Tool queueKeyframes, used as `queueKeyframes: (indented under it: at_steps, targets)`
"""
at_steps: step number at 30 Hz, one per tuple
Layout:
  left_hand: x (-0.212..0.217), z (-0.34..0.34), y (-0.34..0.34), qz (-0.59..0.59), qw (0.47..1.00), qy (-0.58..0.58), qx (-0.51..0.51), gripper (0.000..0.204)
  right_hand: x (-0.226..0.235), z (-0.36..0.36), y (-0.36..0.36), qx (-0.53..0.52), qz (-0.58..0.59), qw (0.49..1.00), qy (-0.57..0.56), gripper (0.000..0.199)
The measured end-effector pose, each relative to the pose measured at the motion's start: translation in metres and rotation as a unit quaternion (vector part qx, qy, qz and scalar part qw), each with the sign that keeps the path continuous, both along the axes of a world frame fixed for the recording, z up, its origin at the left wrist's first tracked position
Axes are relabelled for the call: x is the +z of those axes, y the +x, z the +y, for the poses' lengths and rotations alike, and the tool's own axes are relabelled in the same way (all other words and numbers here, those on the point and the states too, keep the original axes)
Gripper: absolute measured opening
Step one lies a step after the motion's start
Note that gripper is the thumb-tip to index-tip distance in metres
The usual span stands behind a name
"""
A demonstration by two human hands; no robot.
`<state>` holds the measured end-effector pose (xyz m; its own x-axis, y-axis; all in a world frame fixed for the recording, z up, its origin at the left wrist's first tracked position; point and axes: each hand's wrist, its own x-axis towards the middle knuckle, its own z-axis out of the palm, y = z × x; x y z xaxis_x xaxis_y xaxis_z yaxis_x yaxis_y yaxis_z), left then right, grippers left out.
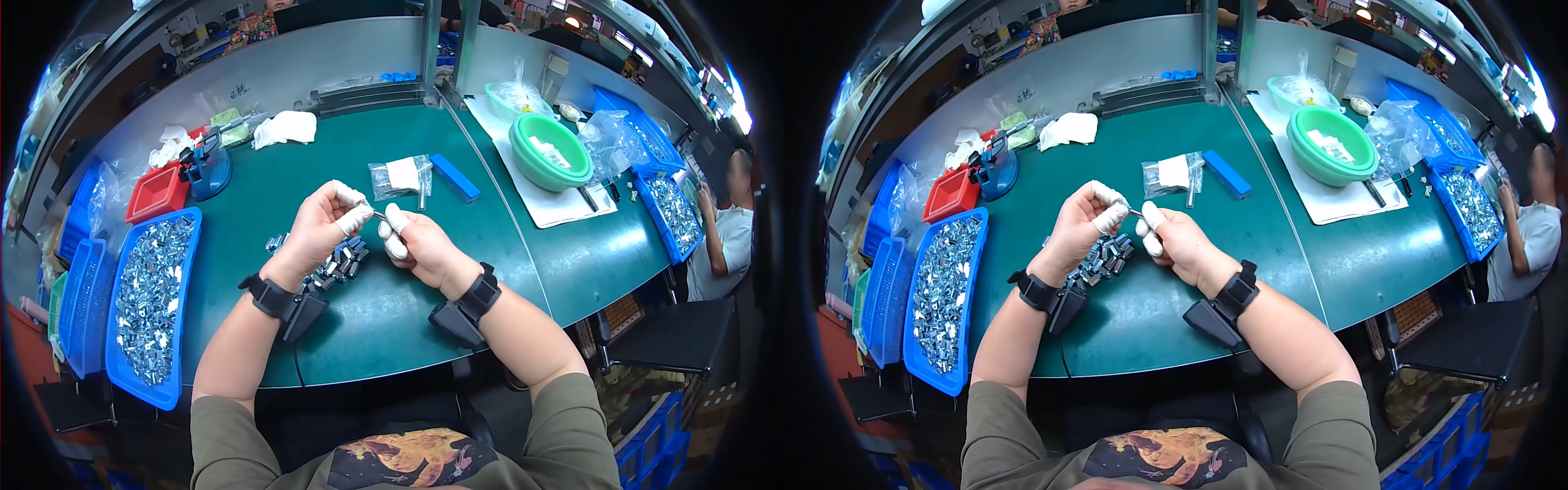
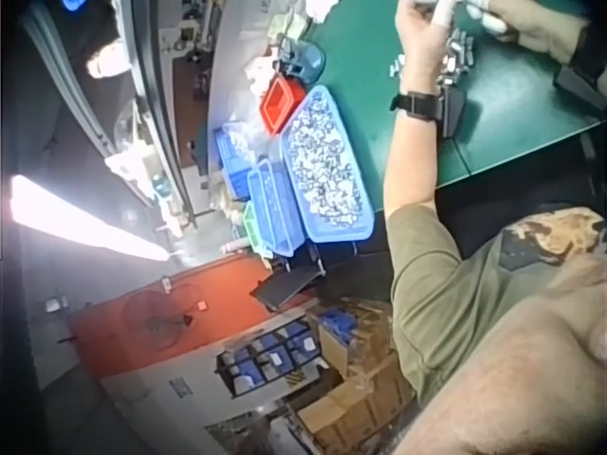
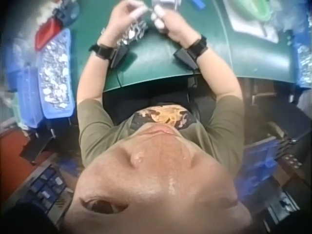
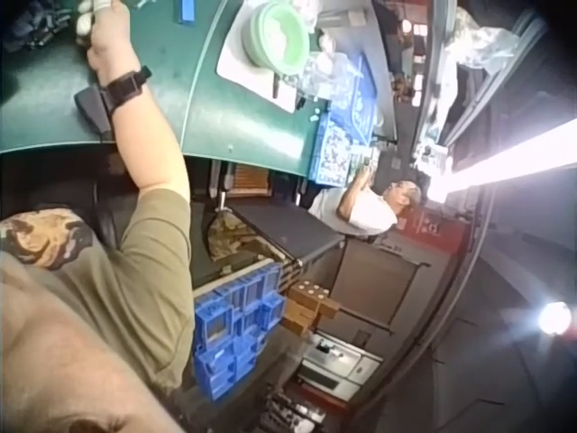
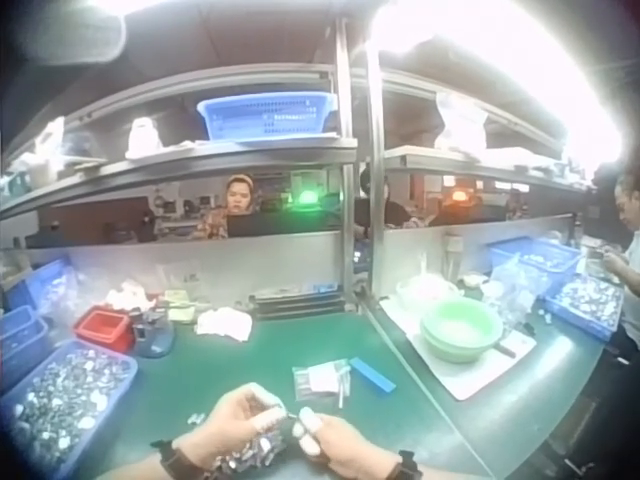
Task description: The person assembles metal components by hand, picking up a small metal pin and a hollow metal block, inserting the pin into the block, and then placing the assembled unit onto the green work surface.
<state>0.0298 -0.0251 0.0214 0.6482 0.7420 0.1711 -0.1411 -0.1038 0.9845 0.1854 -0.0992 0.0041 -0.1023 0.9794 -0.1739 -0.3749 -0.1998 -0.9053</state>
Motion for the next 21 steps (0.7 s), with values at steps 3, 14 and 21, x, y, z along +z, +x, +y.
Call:
queueKeyframes:
  at_steps: [3,14,21]
  targets:
    - [-0.003,-0.004,0.003,-0.047,0.999,0.006,-0.010,0.014,0.000,0.000,-0.001,0.044,0.083,0.996,0.002,0.030]
    - [-0.001,-0.010,0.003,0.029,0.984,0.173,0.036,0.018,0.006,0.000,-0.008,-0.040,0.011,0.999,0.012,0.027]
    - [0.013,-0.026,0.006,0.071,0.960,0.264,0.063,0.018,-0.001,0.004,0.007,0.070,0.076,0.995,-0.005,0.021]
